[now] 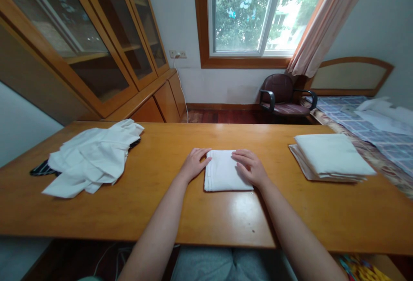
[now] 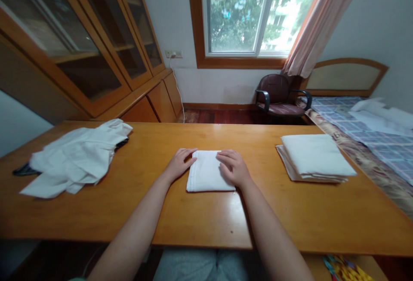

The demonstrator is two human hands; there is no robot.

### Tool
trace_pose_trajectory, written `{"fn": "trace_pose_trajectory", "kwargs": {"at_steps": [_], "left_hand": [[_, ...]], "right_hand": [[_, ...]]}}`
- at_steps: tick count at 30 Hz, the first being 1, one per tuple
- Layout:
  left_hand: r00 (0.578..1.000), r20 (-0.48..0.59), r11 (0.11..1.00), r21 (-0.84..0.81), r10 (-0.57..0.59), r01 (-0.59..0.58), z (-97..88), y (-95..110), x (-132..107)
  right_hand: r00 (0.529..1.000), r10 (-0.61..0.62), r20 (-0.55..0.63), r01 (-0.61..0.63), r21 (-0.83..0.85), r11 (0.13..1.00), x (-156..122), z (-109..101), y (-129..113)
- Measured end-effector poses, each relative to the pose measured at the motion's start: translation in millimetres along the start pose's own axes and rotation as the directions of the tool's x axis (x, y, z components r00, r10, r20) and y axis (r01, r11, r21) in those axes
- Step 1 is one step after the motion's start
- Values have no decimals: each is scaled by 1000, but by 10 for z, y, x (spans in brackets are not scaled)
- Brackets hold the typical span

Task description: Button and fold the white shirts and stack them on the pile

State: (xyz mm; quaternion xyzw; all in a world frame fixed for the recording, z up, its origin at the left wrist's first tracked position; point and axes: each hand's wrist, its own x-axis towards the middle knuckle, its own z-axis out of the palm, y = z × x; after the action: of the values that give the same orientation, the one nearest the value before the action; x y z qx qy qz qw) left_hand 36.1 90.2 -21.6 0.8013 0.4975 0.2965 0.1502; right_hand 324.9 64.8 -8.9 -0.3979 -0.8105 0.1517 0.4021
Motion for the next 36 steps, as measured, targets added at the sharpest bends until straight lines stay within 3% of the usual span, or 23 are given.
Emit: {"fn": "trace_pose_trajectory", "kwargs": {"at_steps": [5, 10, 12, 15, 18, 21, 26, 36], "left_hand": [[999, -40, 1000, 11, 29, -28, 1, -14, 14], [982, -115, 989, 18, 150, -149, -34, 44, -8], [972, -95, 977, 44, 214, -210, -42, 157, -14], [968, 25, 962, 111, 248, -250, 12, 400, -2], [982, 139, 971, 183, 128, -153, 146, 610, 9], [984, 179, 969, 245, -12, -32, 276, 690, -1], [974, 183, 959, 270, -134, 81, 329, 620, -35], [959, 193, 935, 326, -210, 139, 217, 423, -126]], "right_hand": [[997, -19, 71, 22, -38, 999, 8, 81, 39], [996, -41, 75, 45, -50, 998, -8, 122, 107], [996, -40, 81, 44, -59, 997, -15, 125, 114], [995, -37, 89, 43, -73, 996, -20, 124, 111], [995, -28, 97, 37, -89, 995, -19, 126, 103], [993, 1, 119, 14, -124, 992, -18, 142, 104], [985, 89, 149, -55, -219, 974, -38, 175, 148], [939, 275, 205, -191, -352, 916, -92, 103, 220]]}}
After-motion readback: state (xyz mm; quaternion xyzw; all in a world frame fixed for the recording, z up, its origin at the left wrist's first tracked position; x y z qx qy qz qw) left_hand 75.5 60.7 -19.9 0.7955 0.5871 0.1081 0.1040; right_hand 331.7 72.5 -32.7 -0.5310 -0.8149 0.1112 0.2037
